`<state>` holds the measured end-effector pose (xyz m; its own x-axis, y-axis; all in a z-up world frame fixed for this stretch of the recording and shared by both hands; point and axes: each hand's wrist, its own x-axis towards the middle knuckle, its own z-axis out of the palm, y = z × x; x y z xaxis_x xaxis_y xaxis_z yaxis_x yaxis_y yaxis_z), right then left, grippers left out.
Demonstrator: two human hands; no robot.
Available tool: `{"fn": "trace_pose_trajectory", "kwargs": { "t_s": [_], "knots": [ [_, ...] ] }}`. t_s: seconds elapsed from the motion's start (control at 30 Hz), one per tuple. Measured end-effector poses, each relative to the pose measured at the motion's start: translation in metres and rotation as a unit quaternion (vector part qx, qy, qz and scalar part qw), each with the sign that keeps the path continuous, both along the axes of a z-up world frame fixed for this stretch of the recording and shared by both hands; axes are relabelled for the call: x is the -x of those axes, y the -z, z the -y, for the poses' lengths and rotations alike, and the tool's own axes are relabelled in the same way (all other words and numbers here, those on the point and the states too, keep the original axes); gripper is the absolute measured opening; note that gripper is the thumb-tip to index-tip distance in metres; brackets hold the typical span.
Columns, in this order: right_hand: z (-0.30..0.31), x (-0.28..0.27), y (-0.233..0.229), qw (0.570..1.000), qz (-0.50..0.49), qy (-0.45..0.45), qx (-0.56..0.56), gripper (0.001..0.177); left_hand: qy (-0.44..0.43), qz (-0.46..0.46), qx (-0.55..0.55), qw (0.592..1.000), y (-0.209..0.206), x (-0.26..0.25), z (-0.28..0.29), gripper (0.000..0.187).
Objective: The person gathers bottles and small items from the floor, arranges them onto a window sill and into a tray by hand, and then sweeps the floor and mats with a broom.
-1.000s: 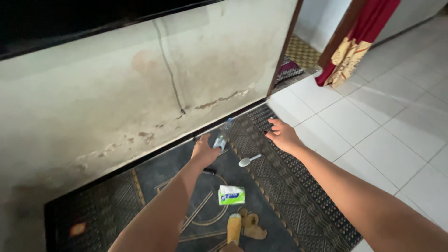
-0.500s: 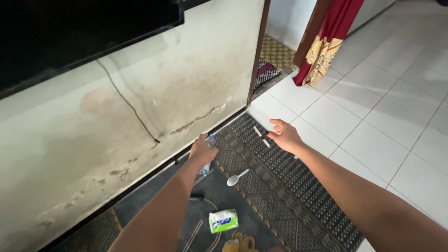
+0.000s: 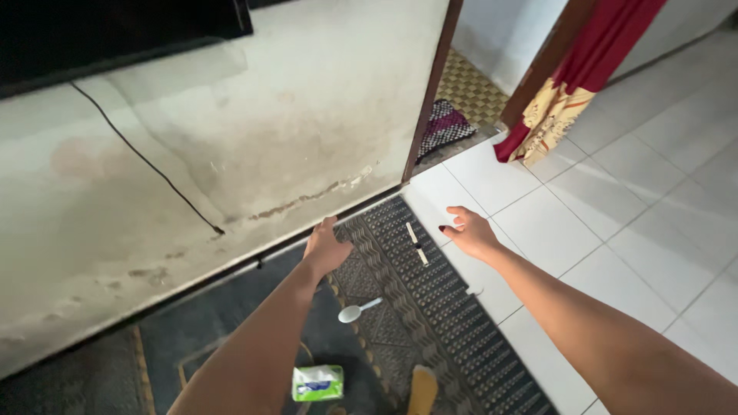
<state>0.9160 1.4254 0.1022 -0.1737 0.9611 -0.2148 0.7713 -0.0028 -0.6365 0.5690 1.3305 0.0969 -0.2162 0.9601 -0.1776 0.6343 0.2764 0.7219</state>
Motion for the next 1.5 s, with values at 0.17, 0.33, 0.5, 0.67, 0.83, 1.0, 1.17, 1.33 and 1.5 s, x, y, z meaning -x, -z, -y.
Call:
{"fn": "trace_pose_trajectory", "kwargs": {
  "t_s": [0.17,0.33,0.5,0.67,0.83,1.0,1.17,1.33,1.5],
  "knots": [
    [-0.05,-0.018,0.035,0.999,0.031,-0.042,0.009,0.065,-0.039,-0.009,0.009,0.999,0.042,-0.03,-0.019,0.082],
    [-0.094,-0.015,0.116,0.998,0.028,-0.064,0.01,0.063,-0.023,-0.049,0.059,0.997,0.105,-0.032,-0.035,0.086],
    [-0.127,0.0,0.237,0.995,0.053,-0.083,0.019,0.063,-0.003,-0.072,0.041,0.997,0.187,-0.009,-0.033,0.085],
    [-0.154,0.012,0.362,0.993,0.041,-0.11,-0.008,0.066,0.007,-0.109,0.099,0.989,0.285,-0.003,-0.036,0.088],
    [-0.171,0.02,0.472,0.996,0.048,-0.069,0.023,0.068,0.004,-0.095,0.101,0.99,0.398,-0.002,-0.043,0.086],
    [-0.188,0.023,0.568,0.982,0.132,-0.128,-0.038,0.066,0.026,-0.108,0.114,0.987,0.521,-0.008,-0.058,0.083],
    [-0.182,0.036,0.633,0.984,0.151,-0.07,0.064,0.071,0.078,-0.131,0.095,0.984,0.617,-0.02,-0.067,0.079],
    [-0.198,0.041,0.702,0.978,0.181,-0.044,0.096,0.071,0.121,-0.163,0.166,0.965,0.658,-0.042,-0.064,0.093],
    [-0.216,0.015,0.748,0.966,0.252,-0.017,0.056,0.079,0.159,-0.174,0.167,0.957,0.68,-0.067,-0.035,0.094]
  ]
}}
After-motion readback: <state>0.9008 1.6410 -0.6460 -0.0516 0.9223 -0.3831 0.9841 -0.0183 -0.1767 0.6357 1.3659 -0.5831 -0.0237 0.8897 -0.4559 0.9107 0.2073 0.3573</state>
